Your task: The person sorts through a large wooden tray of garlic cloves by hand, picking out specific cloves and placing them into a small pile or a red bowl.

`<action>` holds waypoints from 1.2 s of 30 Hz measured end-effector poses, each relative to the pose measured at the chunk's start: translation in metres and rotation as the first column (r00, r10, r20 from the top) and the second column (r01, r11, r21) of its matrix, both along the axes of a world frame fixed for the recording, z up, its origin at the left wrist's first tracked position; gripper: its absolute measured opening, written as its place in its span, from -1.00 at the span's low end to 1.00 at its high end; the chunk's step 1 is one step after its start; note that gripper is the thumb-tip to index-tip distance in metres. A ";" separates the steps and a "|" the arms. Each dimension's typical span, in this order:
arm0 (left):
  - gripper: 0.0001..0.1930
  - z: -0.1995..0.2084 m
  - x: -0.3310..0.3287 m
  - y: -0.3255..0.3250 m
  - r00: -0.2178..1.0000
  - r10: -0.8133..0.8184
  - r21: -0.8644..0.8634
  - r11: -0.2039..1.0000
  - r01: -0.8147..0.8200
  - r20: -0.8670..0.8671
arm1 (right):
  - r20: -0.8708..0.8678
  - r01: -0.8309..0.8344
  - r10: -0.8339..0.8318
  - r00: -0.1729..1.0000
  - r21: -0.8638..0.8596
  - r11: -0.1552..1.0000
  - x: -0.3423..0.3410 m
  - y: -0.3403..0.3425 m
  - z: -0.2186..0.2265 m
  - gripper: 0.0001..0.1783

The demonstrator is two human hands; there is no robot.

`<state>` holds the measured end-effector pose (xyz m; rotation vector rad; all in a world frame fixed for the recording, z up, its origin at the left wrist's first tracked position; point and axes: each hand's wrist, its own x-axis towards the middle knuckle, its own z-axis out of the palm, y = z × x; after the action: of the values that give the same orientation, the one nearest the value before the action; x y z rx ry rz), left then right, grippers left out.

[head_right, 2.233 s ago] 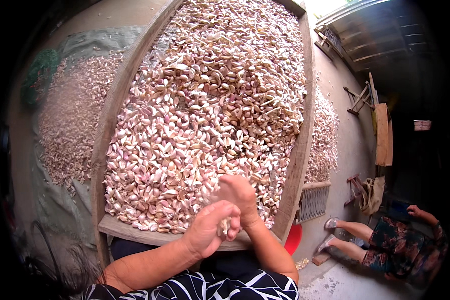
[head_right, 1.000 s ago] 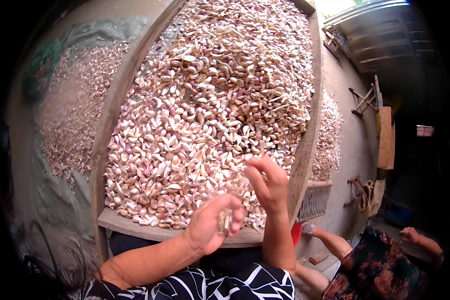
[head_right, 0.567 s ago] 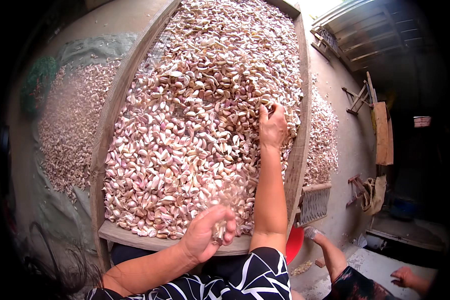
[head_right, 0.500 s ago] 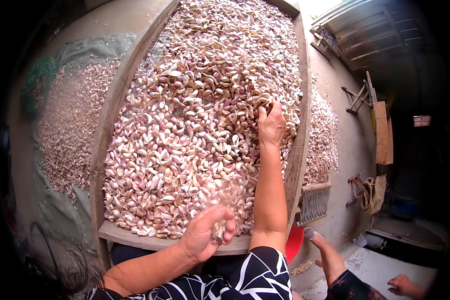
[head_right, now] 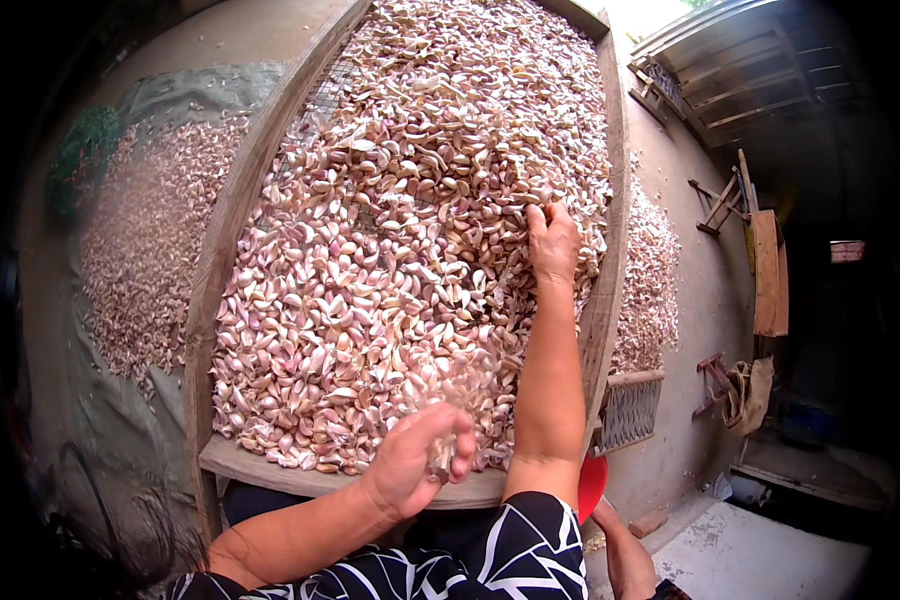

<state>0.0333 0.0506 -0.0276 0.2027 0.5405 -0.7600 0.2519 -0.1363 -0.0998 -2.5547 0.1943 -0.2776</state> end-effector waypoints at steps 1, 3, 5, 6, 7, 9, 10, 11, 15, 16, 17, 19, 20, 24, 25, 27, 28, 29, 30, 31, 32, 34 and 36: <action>-0.83 -0.001 0.000 0.001 1.000 0.008 0.008 1.000 -0.008 0.001 | -0.038 0.006 -0.002 0.999 0.115 0.993 -0.004 0.000 0.001 -0.69; -0.83 -0.002 0.001 0.001 1.000 0.027 0.005 1.000 -0.027 0.009 | -0.111 0.034 0.004 0.994 0.335 0.942 -0.016 -0.002 0.005 -0.71; -0.84 -0.002 0.003 0.002 0.999 0.038 0.014 0.999 -0.038 0.010 | -0.171 0.075 0.044 0.984 0.630 0.773 -0.031 -0.005 0.005 -0.80; -0.84 -0.002 0.004 0.002 0.999 0.039 0.024 0.999 -0.039 0.005 | -0.202 0.101 0.069 0.977 0.722 0.685 -0.042 -0.001 0.014 -0.82; -0.84 -0.002 0.004 0.002 0.999 0.036 0.030 0.999 -0.036 0.002 | -0.229 0.132 0.093 0.969 0.798 0.587 -0.052 0.001 0.020 -0.85; -0.84 -0.004 0.005 0.002 0.999 0.046 0.032 0.998 -0.046 0.007 | -0.235 0.121 0.148 0.961 0.834 0.538 -0.064 -0.001 0.023 -0.90; -0.84 -0.005 0.005 0.002 0.999 0.053 0.036 0.998 -0.053 0.011 | -0.232 0.120 0.141 0.962 0.831 0.542 -0.069 -0.001 0.025 -0.90; -0.83 -0.005 0.006 0.003 0.998 0.062 0.038 0.997 -0.062 0.012 | -0.229 0.120 0.136 0.964 0.829 0.547 -0.074 0.001 0.028 -0.90; -0.82 -0.005 0.009 0.004 0.995 0.097 0.024 0.995 -0.097 0.009 | -0.260 0.141 0.170 0.950 0.849 0.509 -0.090 0.001 0.042 -0.89; -0.82 -0.004 0.010 0.004 0.995 0.104 0.023 0.994 -0.103 -0.009 | -0.261 0.134 0.170 0.950 0.835 0.534 -0.093 -0.001 0.041 -0.88; -0.82 -0.004 0.010 0.003 0.994 0.109 0.021 0.994 -0.108 -0.026 | -0.262 0.128 0.167 0.950 0.820 0.558 -0.096 -0.004 0.042 -0.88; -0.82 -0.002 0.012 0.002 0.991 0.130 0.049 0.990 -0.129 -0.033 | -0.208 0.041 0.172 0.963 0.743 0.668 -0.105 0.004 0.056 -0.88; -0.82 -0.001 0.013 0.003 0.990 0.136 0.063 0.989 -0.134 -0.042 | -0.171 -0.054 0.224 0.959 0.671 0.739 -0.113 0.007 0.065 -0.88; -0.79 -0.008 0.014 0.001 0.953 0.284 0.113 0.956 -0.272 -0.104 | -0.263 -0.478 0.614 0.745 0.432 0.765 -0.148 0.044 0.111 -0.87; -0.78 -0.009 0.014 0.002 0.945 0.303 0.103 0.951 -0.292 -0.125 | -0.365 -0.518 0.657 0.660 0.413 0.749 -0.154 0.056 0.124 -0.84; -0.76 -0.009 0.015 0.003 0.930 0.328 0.079 0.944 -0.319 -0.162 | -0.360 -0.528 0.659 0.660 0.402 0.748 -0.159 0.077 0.138 -0.80; -0.76 -0.007 0.016 0.003 0.935 0.314 0.080 0.949 -0.305 -0.162 | -0.358 -0.532 0.659 0.662 0.395 0.749 -0.160 0.081 0.140 -0.77; -0.76 -0.004 0.017 0.006 0.938 0.306 0.085 0.952 -0.295 -0.162 | -0.336 -0.513 0.598 0.728 0.311 0.800 -0.156 0.079 0.135 -0.74; -0.76 -0.003 0.017 0.010 0.936 0.314 0.100 0.948 -0.301 -0.159 | -0.299 -0.499 0.550 0.780 0.233 0.834 -0.147 0.075 0.124 -0.72; -0.77 -0.003 0.016 0.009 0.946 0.287 0.048 0.958 -0.283 -0.152 | -0.261 -0.454 0.473 0.841 0.135 0.881 -0.137 0.067 0.116 -0.69; -0.77 -0.006 0.015 0.007 0.956 0.256 -0.004 0.966 -0.259 -0.143 | -0.155 -0.423 0.422 0.893 0.026 0.906 -0.119 0.058 0.104 -0.69; -0.78 -0.008 0.015 0.002 0.965 0.211 -0.066 0.973 -0.223 -0.153 | 0.019 -0.317 0.326 0.945 -0.191 0.929 -0.078 0.041 0.069 -0.72; -0.79 -0.011 0.015 0.002 0.959 0.207 -0.074 0.972 -0.224 -0.195 | 0.106 -0.241 0.294 0.950 -0.349 0.906 -0.048 0.040 0.038 -0.79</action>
<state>0.0481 0.0523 -0.0391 -0.0179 0.6898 -0.5927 0.2034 -0.0964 -0.0614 -2.8322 -0.2890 -0.4328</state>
